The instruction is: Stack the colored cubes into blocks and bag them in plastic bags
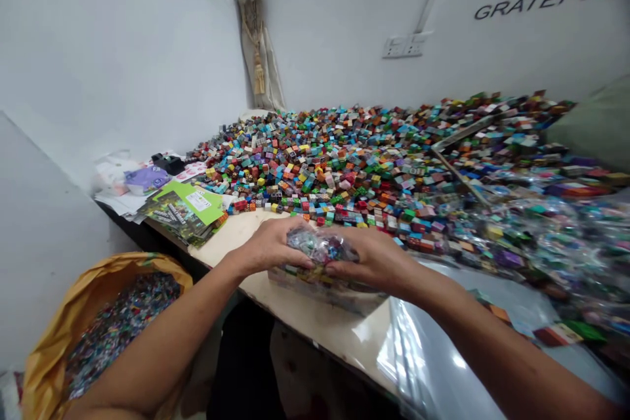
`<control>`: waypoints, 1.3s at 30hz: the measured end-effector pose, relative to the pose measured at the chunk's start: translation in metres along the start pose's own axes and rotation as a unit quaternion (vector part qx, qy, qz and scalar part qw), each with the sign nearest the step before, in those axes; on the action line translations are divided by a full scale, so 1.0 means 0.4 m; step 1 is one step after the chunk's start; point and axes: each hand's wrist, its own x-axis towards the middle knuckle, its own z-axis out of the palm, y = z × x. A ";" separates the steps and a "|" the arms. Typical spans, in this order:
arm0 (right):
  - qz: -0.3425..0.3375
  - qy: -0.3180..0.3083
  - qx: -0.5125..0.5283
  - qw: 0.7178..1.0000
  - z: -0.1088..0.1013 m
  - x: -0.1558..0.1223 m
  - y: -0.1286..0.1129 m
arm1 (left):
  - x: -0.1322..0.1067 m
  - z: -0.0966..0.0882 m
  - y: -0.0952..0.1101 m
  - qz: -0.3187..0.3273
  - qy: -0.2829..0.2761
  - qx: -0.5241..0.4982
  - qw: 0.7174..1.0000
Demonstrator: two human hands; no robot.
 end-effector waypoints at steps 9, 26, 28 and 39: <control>-0.035 0.030 -0.033 0.998 0.004 -0.001 0.008 | -0.011 0.026 -0.006 0.086 0.096 -0.119 0.985; -0.152 0.261 -0.167 0.938 0.055 -0.017 0.011 | -0.023 0.004 0.007 -0.021 0.088 -0.054 0.994; -0.160 0.268 -0.173 0.934 0.055 -0.018 0.010 | -0.022 -0.007 0.010 -0.037 0.033 -0.064 0.997; -0.141 0.281 -0.154 0.937 0.055 -0.017 0.001 | -0.007 0.023 0.037 0.123 0.031 0.196 0.972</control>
